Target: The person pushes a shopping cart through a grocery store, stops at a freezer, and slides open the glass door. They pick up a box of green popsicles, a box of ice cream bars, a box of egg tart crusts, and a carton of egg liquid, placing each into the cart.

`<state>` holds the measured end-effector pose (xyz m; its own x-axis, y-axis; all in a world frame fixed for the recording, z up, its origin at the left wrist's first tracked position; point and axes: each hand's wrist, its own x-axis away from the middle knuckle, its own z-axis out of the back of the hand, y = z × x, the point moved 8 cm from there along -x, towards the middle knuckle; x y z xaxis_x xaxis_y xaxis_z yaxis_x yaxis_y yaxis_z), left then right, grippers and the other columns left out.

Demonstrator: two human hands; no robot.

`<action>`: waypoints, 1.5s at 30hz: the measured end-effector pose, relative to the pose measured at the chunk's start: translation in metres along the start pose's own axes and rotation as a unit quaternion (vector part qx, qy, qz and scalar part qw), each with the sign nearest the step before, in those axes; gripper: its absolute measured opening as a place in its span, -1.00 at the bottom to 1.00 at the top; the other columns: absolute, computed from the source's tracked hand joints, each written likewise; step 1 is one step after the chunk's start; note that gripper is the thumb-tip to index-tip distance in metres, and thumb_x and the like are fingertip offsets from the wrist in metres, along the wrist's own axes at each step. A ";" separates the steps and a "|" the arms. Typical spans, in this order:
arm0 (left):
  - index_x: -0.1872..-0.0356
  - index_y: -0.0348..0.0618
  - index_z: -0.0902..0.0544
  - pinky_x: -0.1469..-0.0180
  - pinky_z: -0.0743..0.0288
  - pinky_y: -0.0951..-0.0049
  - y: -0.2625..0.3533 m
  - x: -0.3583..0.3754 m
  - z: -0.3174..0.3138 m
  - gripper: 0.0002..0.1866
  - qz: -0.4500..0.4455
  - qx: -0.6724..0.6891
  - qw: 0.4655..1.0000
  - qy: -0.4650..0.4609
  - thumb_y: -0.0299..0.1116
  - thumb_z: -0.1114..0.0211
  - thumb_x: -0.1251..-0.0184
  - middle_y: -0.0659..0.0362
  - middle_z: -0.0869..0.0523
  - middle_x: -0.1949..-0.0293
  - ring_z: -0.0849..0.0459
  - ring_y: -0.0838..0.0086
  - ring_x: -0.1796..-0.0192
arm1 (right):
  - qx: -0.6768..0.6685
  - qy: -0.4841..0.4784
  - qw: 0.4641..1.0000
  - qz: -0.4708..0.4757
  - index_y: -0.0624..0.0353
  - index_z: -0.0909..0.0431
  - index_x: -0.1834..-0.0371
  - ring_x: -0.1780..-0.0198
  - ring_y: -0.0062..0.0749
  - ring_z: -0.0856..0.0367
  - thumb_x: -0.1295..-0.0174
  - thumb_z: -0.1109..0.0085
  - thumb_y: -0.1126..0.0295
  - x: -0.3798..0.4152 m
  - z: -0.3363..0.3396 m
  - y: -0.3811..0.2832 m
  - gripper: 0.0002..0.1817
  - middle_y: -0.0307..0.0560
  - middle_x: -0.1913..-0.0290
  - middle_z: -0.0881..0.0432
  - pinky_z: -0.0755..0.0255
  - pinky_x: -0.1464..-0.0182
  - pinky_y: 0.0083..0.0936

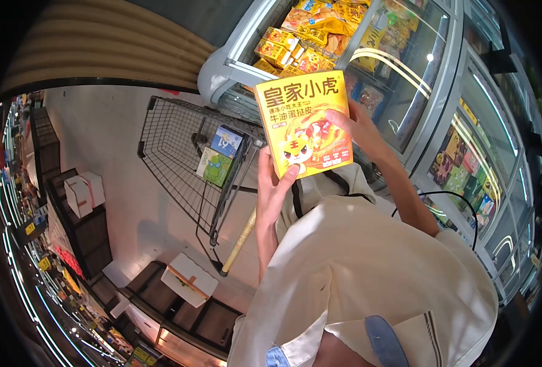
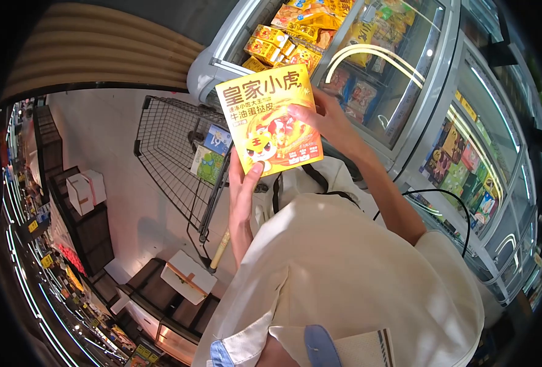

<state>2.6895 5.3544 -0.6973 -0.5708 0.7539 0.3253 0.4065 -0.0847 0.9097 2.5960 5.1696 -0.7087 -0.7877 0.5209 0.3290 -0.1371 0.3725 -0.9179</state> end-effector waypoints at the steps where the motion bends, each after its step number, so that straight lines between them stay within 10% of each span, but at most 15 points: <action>1: -0.30 -0.23 -0.37 -0.35 -0.40 0.33 -0.001 0.000 0.000 -0.47 0.003 0.000 1.000 -0.006 -0.33 -0.40 -0.45 0.05 -0.61 -0.18 -0.56 0.42 -0.25 | 0.012 -0.004 1.000 0.004 0.30 -0.48 -0.33 -0.10 -0.54 -0.66 -0.41 -0.33 0.12 -0.001 0.001 0.000 -0.42 -0.11 -0.13 -0.70 -0.54 -0.19 -0.47; 9: -0.53 -0.28 -0.24 -0.44 -0.35 0.25 0.012 -0.001 0.007 -0.28 -0.047 -0.088 0.994 -0.037 -0.32 -0.38 -0.47 -0.04 -0.57 -0.32 -0.54 0.32 -0.37 | 0.073 -0.022 0.996 0.045 0.30 -0.56 -0.24 -0.03 -0.55 -0.68 -0.39 -0.37 0.12 -0.005 -0.007 -0.007 -0.46 -0.10 -0.05 -0.74 -0.54 -0.14 -0.48; 22: -0.62 -0.40 -0.09 -0.33 -0.50 0.33 -0.011 0.036 0.076 -0.17 -0.082 0.069 0.982 0.156 -0.36 -0.36 -0.50 -0.08 -0.59 -0.34 -0.61 0.35 -0.31 | 0.175 -0.091 0.980 -0.026 0.29 -0.54 -0.31 -0.01 -0.57 -0.67 -0.40 -0.36 0.12 -0.020 -0.094 0.010 -0.44 -0.11 -0.06 -0.74 -0.54 -0.09 -0.54; 32: -0.68 -0.30 0.07 -0.57 -0.16 0.34 -0.006 0.036 0.224 -0.20 -0.074 0.076 0.968 0.228 -0.27 -0.17 -0.64 -0.07 -0.26 -0.58 -0.29 0.31 -0.58 | 0.212 -0.188 0.958 -0.045 0.28 -0.54 -0.30 0.00 -0.62 -0.64 -0.50 -0.24 0.09 -0.099 -0.247 0.064 -0.49 -0.13 -0.04 -0.73 -0.53 -0.08 -0.57; 45: -0.61 -0.19 -0.20 -0.46 -0.28 0.37 -0.260 -0.038 0.509 -0.30 0.133 0.096 0.936 0.310 -0.13 -0.16 -0.60 0.00 -0.54 -0.37 -0.50 0.33 -0.39 | 0.257 -0.252 0.906 -0.223 0.17 -0.30 -0.51 -0.29 -0.30 -0.59 -0.61 0.05 -0.07 -0.258 -0.397 0.433 -0.36 0.03 -0.30 -0.59 -0.41 -0.32 -0.41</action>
<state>2.9688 5.6798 -1.0780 -0.7117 0.1938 0.6752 0.6798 -0.0521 0.7315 2.9779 5.5014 -1.1031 -0.7408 -0.0578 0.6693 -0.6697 -0.0149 -0.7425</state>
